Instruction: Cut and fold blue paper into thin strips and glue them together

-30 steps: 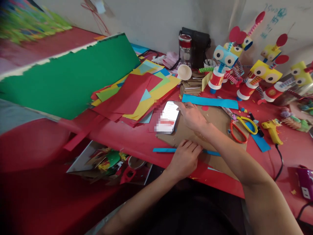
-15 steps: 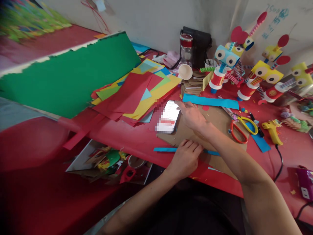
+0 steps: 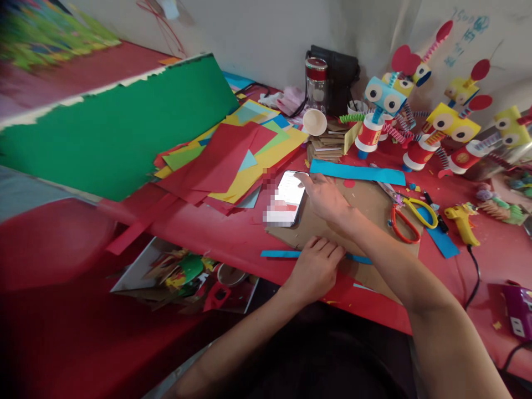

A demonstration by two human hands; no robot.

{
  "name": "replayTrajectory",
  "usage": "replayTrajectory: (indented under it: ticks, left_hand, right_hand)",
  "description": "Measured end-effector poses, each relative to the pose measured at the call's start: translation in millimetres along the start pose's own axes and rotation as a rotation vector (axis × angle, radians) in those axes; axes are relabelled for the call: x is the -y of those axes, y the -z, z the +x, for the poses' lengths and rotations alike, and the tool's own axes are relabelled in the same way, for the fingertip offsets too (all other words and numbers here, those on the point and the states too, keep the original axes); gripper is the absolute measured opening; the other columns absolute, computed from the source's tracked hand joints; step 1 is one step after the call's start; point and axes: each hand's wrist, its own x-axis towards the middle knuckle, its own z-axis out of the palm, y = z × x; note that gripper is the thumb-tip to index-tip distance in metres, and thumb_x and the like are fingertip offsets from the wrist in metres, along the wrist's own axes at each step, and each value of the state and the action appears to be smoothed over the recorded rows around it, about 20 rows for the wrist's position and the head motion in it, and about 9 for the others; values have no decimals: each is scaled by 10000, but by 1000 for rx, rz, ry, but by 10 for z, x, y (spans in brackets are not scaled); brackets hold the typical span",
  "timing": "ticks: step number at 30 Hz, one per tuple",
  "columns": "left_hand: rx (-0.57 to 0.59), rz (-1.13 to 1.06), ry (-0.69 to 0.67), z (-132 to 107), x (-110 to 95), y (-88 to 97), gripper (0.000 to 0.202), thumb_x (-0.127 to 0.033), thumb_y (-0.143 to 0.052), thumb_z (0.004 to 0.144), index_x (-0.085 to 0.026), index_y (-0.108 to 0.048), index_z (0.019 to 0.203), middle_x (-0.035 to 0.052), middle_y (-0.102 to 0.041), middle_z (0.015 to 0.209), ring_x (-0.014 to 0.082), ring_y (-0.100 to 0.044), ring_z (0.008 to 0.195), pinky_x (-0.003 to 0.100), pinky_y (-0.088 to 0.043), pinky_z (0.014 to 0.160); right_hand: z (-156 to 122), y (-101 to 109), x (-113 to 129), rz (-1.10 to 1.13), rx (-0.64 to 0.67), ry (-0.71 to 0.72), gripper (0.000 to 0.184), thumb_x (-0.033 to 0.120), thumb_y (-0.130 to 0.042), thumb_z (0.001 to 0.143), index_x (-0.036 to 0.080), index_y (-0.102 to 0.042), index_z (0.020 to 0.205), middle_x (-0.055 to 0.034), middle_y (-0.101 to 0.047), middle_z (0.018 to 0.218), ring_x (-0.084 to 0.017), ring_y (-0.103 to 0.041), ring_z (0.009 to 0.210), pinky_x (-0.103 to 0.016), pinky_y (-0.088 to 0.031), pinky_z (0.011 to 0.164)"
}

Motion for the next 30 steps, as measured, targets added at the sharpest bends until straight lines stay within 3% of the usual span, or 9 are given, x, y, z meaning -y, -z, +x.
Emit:
replayTrajectory:
  ticks: [5, 10, 14, 20, 25, 30]
  left_hand:
    - [8, -4, 2, -5, 3, 5, 190, -64, -512, 809, -165, -650, 890, 63, -677, 767, 231, -621, 810, 381, -441, 781]
    - [16, -9, 9, -5, 3, 2, 214, -64, -517, 805, -165, -664, 924, 68, -699, 805, 232, -633, 813, 381, -453, 793]
    - [-8, -9, 1, 0, -3, 2, 251, -74, -534, 798, -152, -680, 988, 76, -717, 850, 238, -645, 825, 387, -470, 793]
    - [47, -4, 21, 6, 3, 9, 246, -78, -559, 768, -148, -701, 956, 96, -728, 846, 262, -654, 840, 405, -490, 785]
    - [9, -10, 13, -11, 12, -20, 296, -49, -541, 767, -154, -715, 982, 114, -747, 888, 284, -666, 903, 432, -501, 818]
    - [-13, -28, 18, -10, 6, -37, 321, -42, -525, 786, -137, -698, 1039, 113, -749, 931, 272, -672, 936, 436, -510, 871]
  right_hand:
    - [-6, -42, -51, 11, -22, 42, 572, -37, -389, 853, 158, -499, 1380, -117, -727, 1217, -274, -566, 1208, -451, -496, 961]
    - [-120, 77, -51, 51, -82, 37, 576, -5, -402, 847, 182, -499, 1382, -102, -715, 1217, -257, -576, 1171, -440, -503, 976]
    - [-431, 193, -48, 137, -127, 50, 571, -19, -384, 821, 163, -519, 1345, -112, -723, 1162, -255, -581, 1182, -447, -515, 986]
    - [-903, 187, 49, 247, -60, -4, 485, 28, -408, 880, 207, -545, 1310, -91, -724, 1074, -211, -658, 1041, -409, -564, 916]
    - [-681, 56, 158, 178, -56, 42, 619, -33, -400, 826, 220, -487, 1383, -93, -708, 1201, -228, -555, 1221, -424, -528, 983]
    - [-334, 4, 211, 44, 26, 45, 592, -49, -404, 823, 173, -519, 1359, -141, -695, 1218, -248, -556, 1213, -431, -498, 978]
